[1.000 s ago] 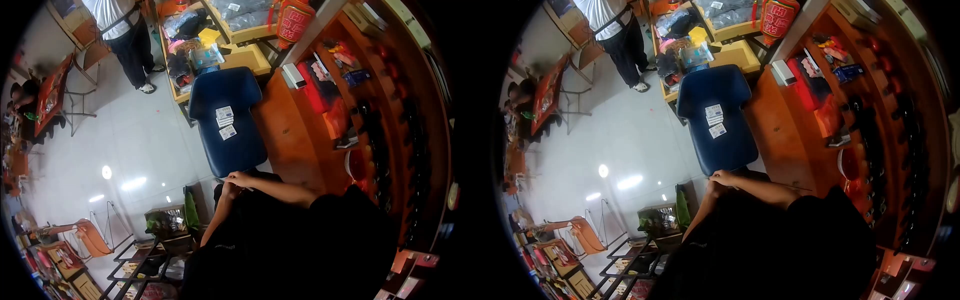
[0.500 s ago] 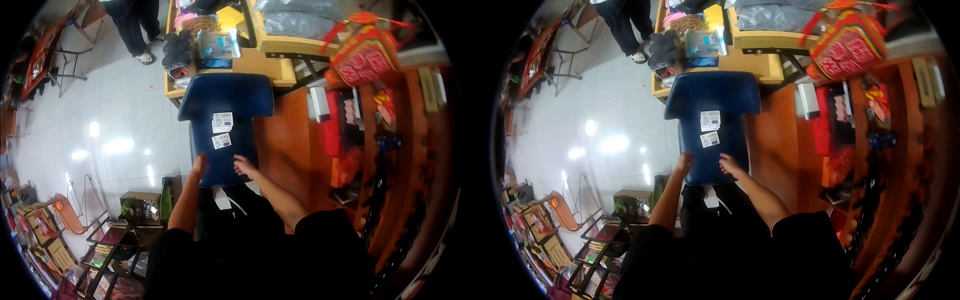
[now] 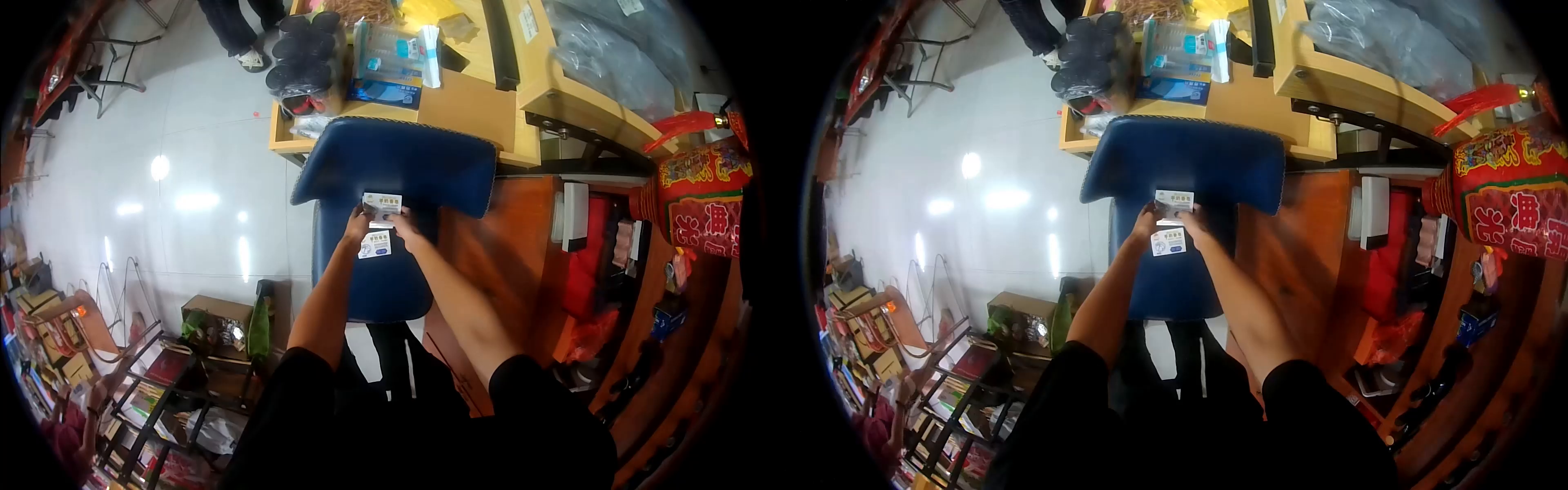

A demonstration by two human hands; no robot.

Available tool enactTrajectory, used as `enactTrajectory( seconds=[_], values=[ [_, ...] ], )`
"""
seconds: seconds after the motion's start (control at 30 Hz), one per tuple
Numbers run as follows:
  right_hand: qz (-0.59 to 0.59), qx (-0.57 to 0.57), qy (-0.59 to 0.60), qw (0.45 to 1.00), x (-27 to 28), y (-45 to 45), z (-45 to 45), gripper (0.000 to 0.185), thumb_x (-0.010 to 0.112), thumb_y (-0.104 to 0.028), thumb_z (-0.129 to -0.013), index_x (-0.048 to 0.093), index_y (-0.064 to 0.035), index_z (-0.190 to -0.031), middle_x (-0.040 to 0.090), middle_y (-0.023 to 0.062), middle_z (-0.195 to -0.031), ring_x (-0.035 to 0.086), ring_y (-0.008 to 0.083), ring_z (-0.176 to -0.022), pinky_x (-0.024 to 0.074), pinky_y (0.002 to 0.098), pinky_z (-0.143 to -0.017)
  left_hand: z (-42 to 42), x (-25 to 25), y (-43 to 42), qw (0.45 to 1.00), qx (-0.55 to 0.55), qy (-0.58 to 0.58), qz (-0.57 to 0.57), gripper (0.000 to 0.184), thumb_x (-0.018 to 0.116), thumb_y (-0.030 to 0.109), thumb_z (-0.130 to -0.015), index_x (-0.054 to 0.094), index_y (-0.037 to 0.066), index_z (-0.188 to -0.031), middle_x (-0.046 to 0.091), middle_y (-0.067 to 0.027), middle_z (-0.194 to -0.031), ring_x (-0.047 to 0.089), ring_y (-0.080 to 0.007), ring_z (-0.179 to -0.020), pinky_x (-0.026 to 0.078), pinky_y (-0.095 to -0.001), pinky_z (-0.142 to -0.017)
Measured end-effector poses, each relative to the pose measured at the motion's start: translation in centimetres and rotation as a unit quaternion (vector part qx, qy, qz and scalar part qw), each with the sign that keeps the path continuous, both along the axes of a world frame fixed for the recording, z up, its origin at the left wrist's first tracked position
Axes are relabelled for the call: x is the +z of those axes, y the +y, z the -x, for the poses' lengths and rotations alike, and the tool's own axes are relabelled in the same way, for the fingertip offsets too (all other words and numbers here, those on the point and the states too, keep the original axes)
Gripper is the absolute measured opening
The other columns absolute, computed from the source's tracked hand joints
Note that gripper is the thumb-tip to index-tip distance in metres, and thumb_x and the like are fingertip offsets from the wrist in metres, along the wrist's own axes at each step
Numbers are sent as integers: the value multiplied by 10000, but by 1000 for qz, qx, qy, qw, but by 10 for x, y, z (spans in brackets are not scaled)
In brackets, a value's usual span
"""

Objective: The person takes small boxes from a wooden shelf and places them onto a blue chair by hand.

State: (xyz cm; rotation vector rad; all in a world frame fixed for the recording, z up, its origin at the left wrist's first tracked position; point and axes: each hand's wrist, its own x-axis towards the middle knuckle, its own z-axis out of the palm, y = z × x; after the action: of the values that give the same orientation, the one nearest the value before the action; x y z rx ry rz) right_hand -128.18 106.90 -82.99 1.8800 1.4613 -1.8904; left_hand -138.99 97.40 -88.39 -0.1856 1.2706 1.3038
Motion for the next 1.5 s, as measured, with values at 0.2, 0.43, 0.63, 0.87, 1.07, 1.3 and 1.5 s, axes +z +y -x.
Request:
enactTrajectory(
  seconds=[0.2, 0.43, 0.63, 0.87, 1.07, 1.3, 1.5],
  values=[
    [-160, -29, 80, 983, 29, -61, -5, 381, 661, -132, -738, 397, -78, -1007, 502, 75, -795, 531, 172, -674, 471, 312, -606, 12, 82, -34, 986, -38, 163, -23, 725, 600, 68, -736, 287, -21, -1383, 452, -179, -1294, 497, -234, -1128, 444, -319, -881],
    [96, -48, 266, 958, 185, -83, 25, 172, 557, -212, -880, 503, -85, -983, 575, 72, -911, 562, 157, -661, 497, 313, -607, 31, 194, -120, 954, -121, 261, -82, 685, 622, 242, -764, 360, 64, -1372, 348, -186, -1385, 296, -326, -1307, 205, -361, -1087],
    [60, 103, 384, 915, 326, -148, 83, 356, 558, -197, -902, 469, -51, -1215, 576, 48, -1012, 575, 119, -792, 490, 240, -680, 79, 367, -196, 959, -22, 178, -220, 747, 634, 269, -803, 263, 72, -1419, 231, -190, -1452, 240, -293, -1345, 208, -362, -1090],
    [-28, 354, 448, 820, 433, -242, 114, 205, 578, -111, -862, 547, -15, -1039, 560, 32, -956, 530, 96, -912, 435, 243, -797, 101, 459, -306, 901, 68, 375, -205, 460, 665, 69, -771, 512, 11, -1201, 601, -87, -1059, 562, -163, -960, 455, -288, -838],
    [-137, 342, 422, 828, 412, -305, 99, 403, 631, -98, -828, 466, -35, -1190, 525, 42, -1032, 517, 108, -974, 453, 261, -797, 69, 484, -420, 911, 146, 358, -141, 274, 631, -10, -754, 600, -6, -1026, 639, -47, -875, 581, -116, -843, 469, -258, -753],
    [-164, 413, 343, 828, 385, -386, 40, 478, 670, -125, -801, 446, -46, -1215, 560, 88, -1052, 535, 140, -943, 458, 276, -781, 10, 447, -442, 928, 171, 267, -197, 541, 570, -77, -684, 333, -1, -1164, 528, -131, -1032, 553, -207, -959, 474, -312, -819],
    [-323, 277, 292, 857, 407, -401, -14, 221, 689, -95, -753, 556, -5, -905, 588, 58, -764, 527, 87, -696, 440, 260, -592, -35, 462, -424, 900, 195, 380, -85, 704, 615, -4, -715, 210, -31, -1290, 480, -225, -1120, 559, -302, -978, 487, -373, -846]
  ],
)
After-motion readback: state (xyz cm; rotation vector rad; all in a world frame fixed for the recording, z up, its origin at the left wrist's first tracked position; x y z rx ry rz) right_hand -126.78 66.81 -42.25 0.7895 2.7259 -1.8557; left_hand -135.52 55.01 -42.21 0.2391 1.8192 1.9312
